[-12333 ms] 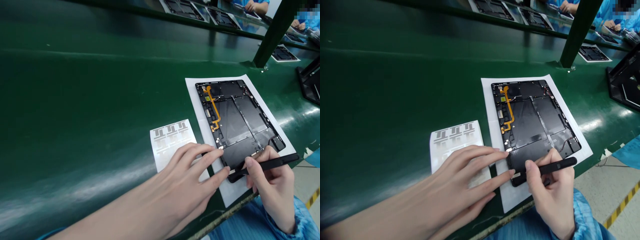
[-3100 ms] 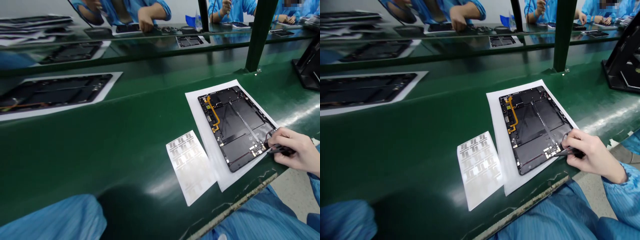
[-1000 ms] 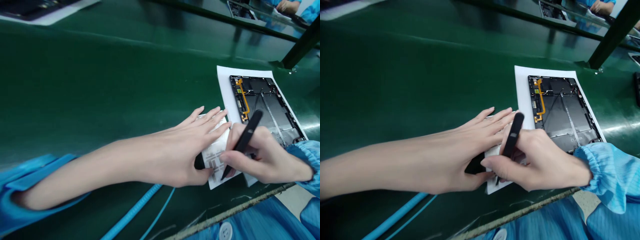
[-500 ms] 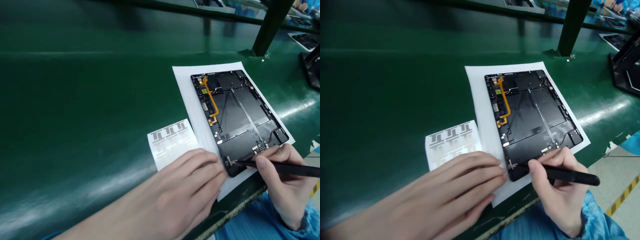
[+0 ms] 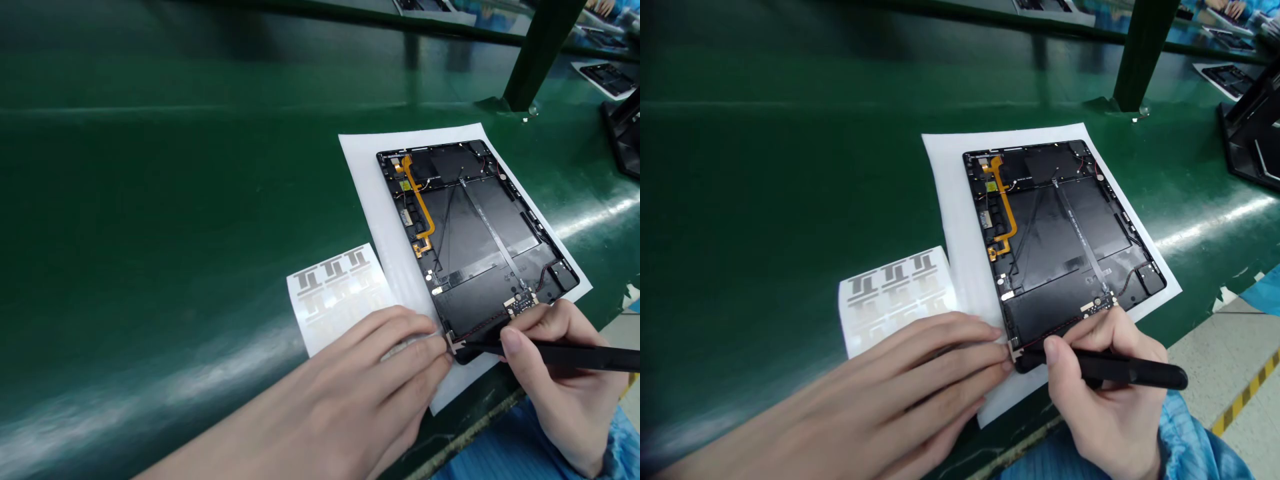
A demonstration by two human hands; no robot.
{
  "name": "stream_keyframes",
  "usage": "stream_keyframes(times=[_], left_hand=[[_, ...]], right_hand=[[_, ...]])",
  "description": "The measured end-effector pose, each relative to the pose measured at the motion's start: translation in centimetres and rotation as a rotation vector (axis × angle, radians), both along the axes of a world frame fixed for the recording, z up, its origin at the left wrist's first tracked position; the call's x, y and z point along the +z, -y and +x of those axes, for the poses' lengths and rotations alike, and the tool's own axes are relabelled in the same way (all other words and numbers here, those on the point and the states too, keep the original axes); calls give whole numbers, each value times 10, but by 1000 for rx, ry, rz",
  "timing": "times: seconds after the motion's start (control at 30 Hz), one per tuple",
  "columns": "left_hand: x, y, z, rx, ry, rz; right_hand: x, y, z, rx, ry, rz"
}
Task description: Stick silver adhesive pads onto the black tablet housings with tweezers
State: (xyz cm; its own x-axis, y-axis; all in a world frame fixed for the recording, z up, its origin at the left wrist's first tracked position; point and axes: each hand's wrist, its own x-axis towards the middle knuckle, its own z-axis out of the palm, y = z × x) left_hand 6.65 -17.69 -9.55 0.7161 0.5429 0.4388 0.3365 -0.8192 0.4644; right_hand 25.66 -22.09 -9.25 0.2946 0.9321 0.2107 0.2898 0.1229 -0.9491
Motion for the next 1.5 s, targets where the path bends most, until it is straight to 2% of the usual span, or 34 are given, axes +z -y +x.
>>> stream_keyframes(times=[0.13, 0.37, 0.6, 0.97, 1.13, 1.23, 1.37, 1.5], left_hand=[[-3, 1, -2, 10, 23, -32], [0, 2, -3, -2, 17, -4], [-2, 4, -6, 0, 28, -18], [7, 2, -9, -29, -171, 25], [1, 5, -6, -3, -80, -13], [-5, 9, -5, 33, -60, 58], [-10, 12, -7, 9, -104, 164], [-10, 14, -10, 8, -115, 192]], right_hand=[[-1, 0, 2, 30, -4, 28], [2, 0, -1, -21, -22, -37], [-1, -2, 3, 35, 45, 50], [4, 2, -2, 16, 17, -54], [6, 1, 3, -17, 15, -43], [8, -2, 3, 22, -14, -55], [8, -6, 1, 127, -34, -84], [6, -8, 2, 152, -7, -67]])
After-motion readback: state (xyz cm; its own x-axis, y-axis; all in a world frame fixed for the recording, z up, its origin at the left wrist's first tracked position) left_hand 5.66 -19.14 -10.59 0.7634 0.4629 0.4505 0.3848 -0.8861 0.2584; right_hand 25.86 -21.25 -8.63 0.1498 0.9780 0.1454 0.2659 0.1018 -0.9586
